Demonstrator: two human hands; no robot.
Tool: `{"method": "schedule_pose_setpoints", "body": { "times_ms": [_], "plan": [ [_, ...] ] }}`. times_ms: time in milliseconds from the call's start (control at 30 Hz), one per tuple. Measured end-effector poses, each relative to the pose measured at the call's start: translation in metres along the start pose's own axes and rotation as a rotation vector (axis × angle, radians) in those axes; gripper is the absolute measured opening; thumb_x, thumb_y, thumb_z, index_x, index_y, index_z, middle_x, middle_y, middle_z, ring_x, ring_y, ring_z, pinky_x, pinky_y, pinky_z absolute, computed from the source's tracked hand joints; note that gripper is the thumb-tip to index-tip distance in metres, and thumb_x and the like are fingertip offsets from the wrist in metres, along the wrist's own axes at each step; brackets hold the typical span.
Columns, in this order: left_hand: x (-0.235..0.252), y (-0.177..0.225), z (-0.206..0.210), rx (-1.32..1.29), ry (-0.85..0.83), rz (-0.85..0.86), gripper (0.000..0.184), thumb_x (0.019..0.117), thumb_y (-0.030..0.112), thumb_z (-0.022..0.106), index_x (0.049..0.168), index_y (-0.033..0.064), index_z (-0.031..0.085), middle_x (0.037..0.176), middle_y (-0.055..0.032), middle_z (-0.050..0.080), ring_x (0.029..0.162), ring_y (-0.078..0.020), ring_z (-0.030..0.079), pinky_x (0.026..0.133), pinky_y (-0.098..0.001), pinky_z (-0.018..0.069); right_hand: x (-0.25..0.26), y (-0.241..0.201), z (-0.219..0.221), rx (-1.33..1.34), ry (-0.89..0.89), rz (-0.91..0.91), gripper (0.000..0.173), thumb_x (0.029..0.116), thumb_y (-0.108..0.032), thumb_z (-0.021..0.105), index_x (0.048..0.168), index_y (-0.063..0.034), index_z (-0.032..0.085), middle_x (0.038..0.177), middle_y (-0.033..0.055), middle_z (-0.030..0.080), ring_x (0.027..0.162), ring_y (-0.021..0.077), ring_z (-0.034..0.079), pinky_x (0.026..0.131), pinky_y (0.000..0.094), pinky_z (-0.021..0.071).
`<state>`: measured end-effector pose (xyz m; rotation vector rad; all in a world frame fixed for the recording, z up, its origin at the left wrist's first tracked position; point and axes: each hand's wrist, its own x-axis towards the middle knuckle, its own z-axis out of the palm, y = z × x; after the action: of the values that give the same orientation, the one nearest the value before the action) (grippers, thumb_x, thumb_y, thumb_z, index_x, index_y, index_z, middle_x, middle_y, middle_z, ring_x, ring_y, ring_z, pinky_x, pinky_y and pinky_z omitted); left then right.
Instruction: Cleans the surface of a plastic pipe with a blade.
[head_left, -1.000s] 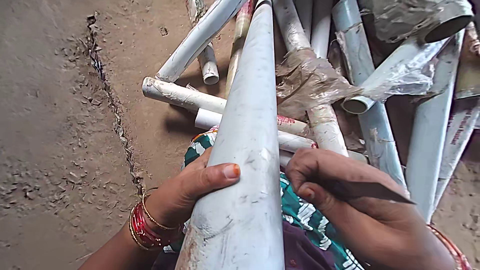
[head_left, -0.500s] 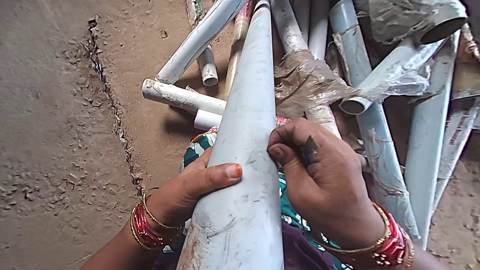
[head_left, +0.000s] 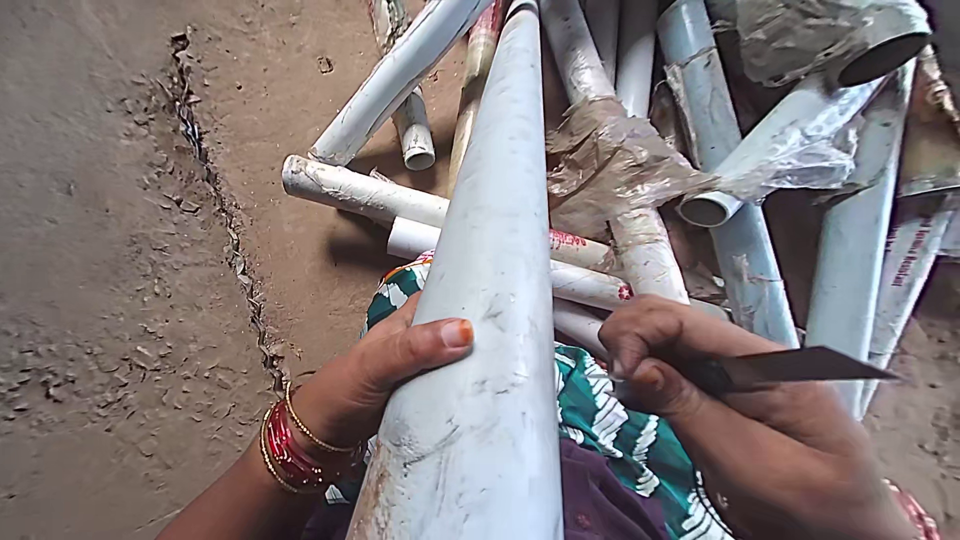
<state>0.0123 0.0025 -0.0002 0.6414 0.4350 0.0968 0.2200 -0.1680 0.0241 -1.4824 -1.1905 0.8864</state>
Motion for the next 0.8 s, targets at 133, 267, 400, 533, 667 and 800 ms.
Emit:
{"method": "schedule_pose_setpoints", "body": {
  "times_ms": [133, 267, 400, 533, 667, 800],
  "plan": [
    [0.000, 0.000, 0.001, 0.030, 0.013, 0.005, 0.024, 0.0940, 0.040, 0.072, 0.111, 0.0230, 0.071, 0.094, 0.0053, 0.078, 0.085, -0.0009, 0.074, 0.079, -0.0177, 0.0608, 0.007, 0.008, -0.012, 0.032, 0.195, 0.054, 0.023, 0.1051, -0.036, 0.057, 0.089, -0.0236, 0.067, 0.076, -0.0150, 0.058, 0.060, -0.0054, 0.052, 0.054, 0.0102, 0.0447],
    [-0.001, 0.002, 0.002, 0.037, 0.005, 0.027, 0.022, 0.0953, 0.039, 0.070, 0.111, 0.0245, 0.074, 0.095, 0.0077, 0.078, 0.087, 0.0014, 0.073, 0.081, -0.0164, 0.0601, 0.020, 0.016, -0.007, -0.096, 0.239, 0.065, 0.008, 0.0937, -0.017, 0.070, 0.094, -0.0179, 0.063, 0.075, -0.0135, 0.058, 0.057, -0.0069, 0.050, 0.051, 0.0080, 0.0432],
    [-0.001, 0.004, 0.006, 0.082, 0.028, 0.086, 0.018, 0.0963, 0.036, 0.068, 0.109, 0.0259, 0.075, 0.094, 0.0111, 0.077, 0.087, 0.0045, 0.072, 0.081, -0.0133, 0.0581, 0.032, 0.021, -0.002, -0.090, 0.181, 0.041, 0.013, 0.0893, -0.007, 0.072, 0.098, -0.0112, 0.064, 0.081, -0.0090, 0.063, 0.059, -0.0064, 0.053, 0.052, 0.0074, 0.0456],
    [0.001, 0.014, 0.019, 0.133, 0.104, 0.091, 0.007, 0.0974, 0.029, 0.066, 0.095, 0.0254, 0.072, 0.085, 0.0122, 0.076, 0.081, 0.0062, 0.071, 0.077, -0.0104, 0.0568, 0.042, 0.019, -0.001, -0.035, 0.125, -0.014, 0.015, 0.0868, 0.000, 0.070, 0.100, -0.0065, 0.066, 0.086, -0.0065, 0.068, 0.061, -0.0048, 0.059, 0.054, 0.0090, 0.0517],
    [0.003, 0.012, 0.015, 0.118, 0.033, 0.144, 0.015, 0.0975, 0.030, 0.065, 0.105, 0.0222, 0.076, 0.095, 0.0109, 0.078, 0.088, 0.0059, 0.072, 0.082, -0.0100, 0.0566, 0.053, 0.018, -0.002, -0.072, 0.081, -0.057, 0.004, 0.0936, -0.007, 0.067, 0.091, -0.0058, 0.069, 0.077, -0.0074, 0.061, 0.060, -0.0057, 0.050, 0.052, 0.0073, 0.0424],
    [0.001, 0.011, 0.015, 0.095, 0.066, 0.110, 0.016, 0.0947, 0.032, 0.069, 0.106, 0.0230, 0.075, 0.095, 0.0100, 0.078, 0.088, 0.0048, 0.072, 0.081, -0.0110, 0.0573, 0.061, 0.016, -0.001, -0.025, -0.003, -0.005, 0.010, 0.0895, -0.006, 0.070, 0.091, -0.0096, 0.061, 0.073, -0.0065, 0.059, 0.054, -0.0036, 0.050, 0.046, 0.0088, 0.0429]
  ]
}}
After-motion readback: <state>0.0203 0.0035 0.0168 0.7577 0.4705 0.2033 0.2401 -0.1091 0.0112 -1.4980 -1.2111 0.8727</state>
